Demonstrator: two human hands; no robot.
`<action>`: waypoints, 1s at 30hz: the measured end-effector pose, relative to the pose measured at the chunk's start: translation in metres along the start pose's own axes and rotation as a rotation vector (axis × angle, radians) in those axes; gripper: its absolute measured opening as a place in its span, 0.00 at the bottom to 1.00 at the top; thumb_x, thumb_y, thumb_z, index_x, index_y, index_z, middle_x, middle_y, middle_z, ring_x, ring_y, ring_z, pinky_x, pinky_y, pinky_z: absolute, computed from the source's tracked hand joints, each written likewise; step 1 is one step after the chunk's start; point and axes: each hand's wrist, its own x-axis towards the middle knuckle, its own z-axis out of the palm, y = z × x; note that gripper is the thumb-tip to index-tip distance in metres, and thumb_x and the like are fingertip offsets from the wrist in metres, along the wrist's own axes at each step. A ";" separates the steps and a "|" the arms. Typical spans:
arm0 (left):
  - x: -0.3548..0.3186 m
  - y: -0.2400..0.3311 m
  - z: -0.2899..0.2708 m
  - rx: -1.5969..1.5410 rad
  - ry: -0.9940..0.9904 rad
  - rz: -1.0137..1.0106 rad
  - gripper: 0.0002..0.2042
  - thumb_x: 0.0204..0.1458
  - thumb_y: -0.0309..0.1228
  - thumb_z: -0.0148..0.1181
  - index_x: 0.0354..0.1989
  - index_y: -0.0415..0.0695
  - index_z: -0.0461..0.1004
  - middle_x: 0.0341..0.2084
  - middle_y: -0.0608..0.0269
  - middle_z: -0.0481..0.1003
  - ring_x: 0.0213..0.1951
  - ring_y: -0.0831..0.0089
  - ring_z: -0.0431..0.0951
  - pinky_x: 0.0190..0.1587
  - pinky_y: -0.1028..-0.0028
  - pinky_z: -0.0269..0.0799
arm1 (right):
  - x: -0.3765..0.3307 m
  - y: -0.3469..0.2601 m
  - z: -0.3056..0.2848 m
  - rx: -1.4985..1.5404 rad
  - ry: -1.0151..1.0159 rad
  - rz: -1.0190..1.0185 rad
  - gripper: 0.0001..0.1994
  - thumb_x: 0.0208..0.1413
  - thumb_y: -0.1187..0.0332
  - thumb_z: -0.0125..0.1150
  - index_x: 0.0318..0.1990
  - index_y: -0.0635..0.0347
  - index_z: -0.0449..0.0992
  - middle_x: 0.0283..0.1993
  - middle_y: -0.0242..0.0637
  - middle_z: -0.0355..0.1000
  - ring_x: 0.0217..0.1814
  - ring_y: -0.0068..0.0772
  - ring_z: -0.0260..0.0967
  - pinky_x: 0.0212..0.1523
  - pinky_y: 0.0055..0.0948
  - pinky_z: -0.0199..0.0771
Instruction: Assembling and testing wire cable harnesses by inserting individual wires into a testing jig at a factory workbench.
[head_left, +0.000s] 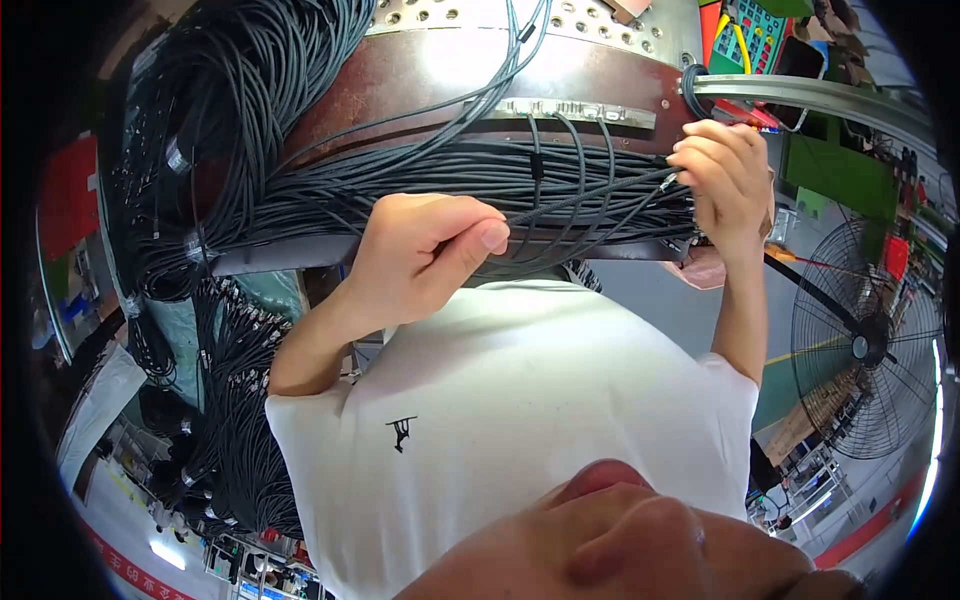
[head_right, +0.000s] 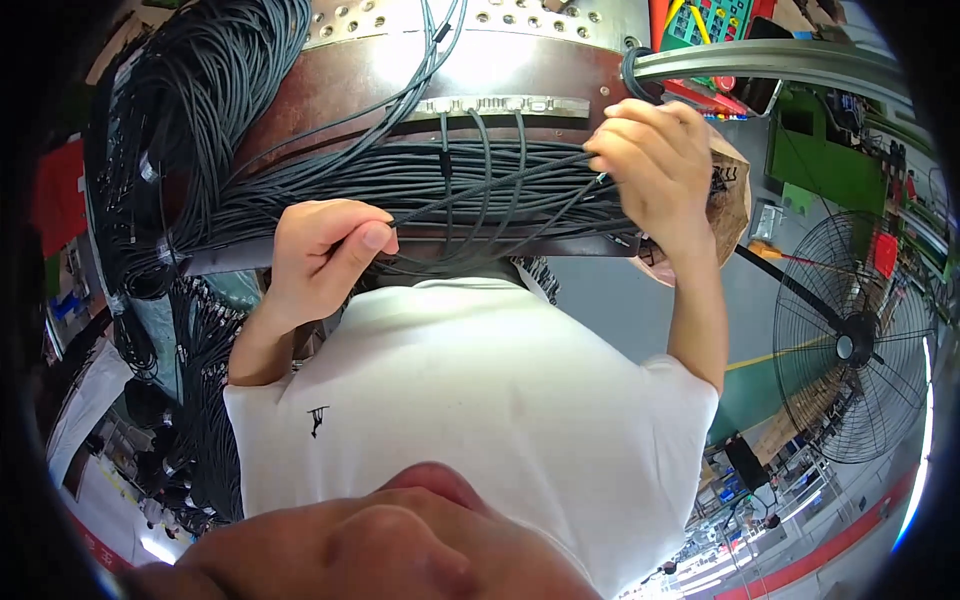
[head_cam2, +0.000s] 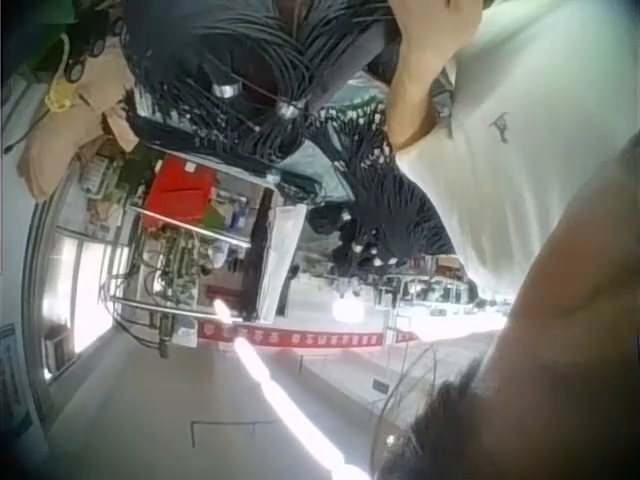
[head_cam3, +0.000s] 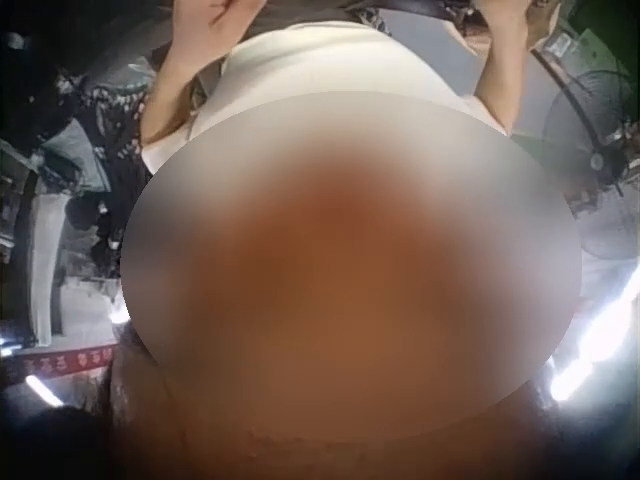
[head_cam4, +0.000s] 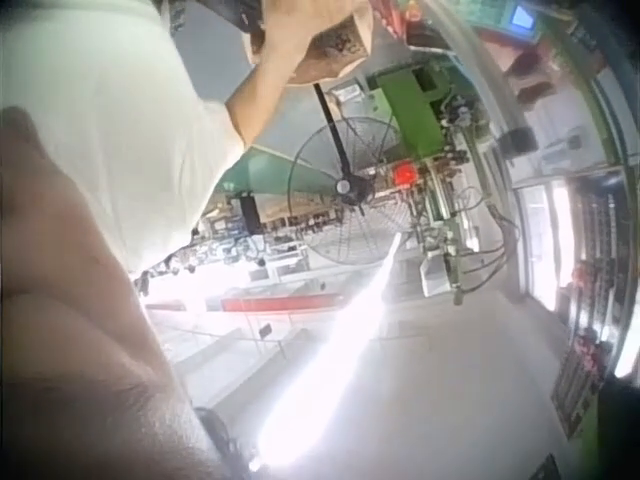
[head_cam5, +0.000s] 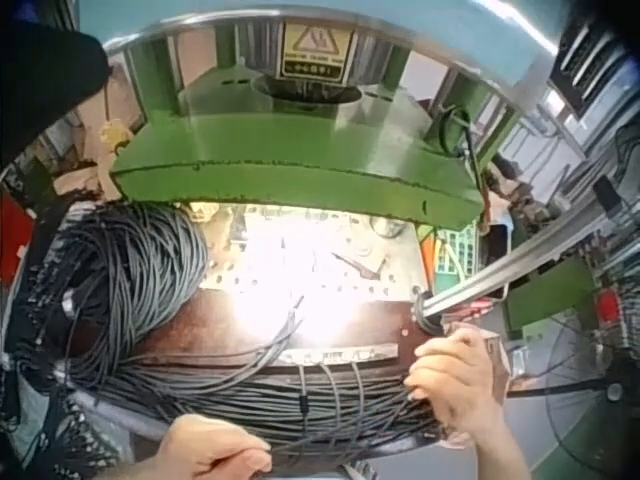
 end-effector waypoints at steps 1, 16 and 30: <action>0.002 -0.001 -0.001 -0.029 0.009 0.014 0.05 0.54 0.27 0.58 0.29 0.39 0.76 0.20 0.61 0.76 0.20 0.69 0.74 0.24 0.75 0.68 | -0.013 0.008 -0.001 -0.072 0.011 0.044 0.08 0.44 0.65 0.66 0.33 0.53 0.76 0.38 0.28 0.74 0.45 0.34 0.72 0.46 0.36 0.65; 0.025 -0.004 -0.001 0.000 -0.281 0.140 0.07 0.47 0.29 0.60 0.31 0.39 0.78 0.15 0.61 0.68 0.17 0.65 0.67 0.22 0.70 0.61 | 0.006 0.005 0.067 0.209 0.098 0.196 0.08 0.46 0.73 0.67 0.34 0.60 0.75 0.38 0.34 0.77 0.43 0.36 0.74 0.42 0.30 0.72; 0.103 -0.073 -0.053 0.230 0.124 -0.074 0.17 0.63 0.40 0.47 0.44 0.37 0.73 0.29 0.69 0.73 0.28 0.82 0.69 0.34 0.82 0.67 | 0.010 0.005 0.072 0.387 -0.060 0.380 0.09 0.44 0.77 0.66 0.32 0.63 0.72 0.36 0.38 0.75 0.37 0.39 0.73 0.38 0.32 0.73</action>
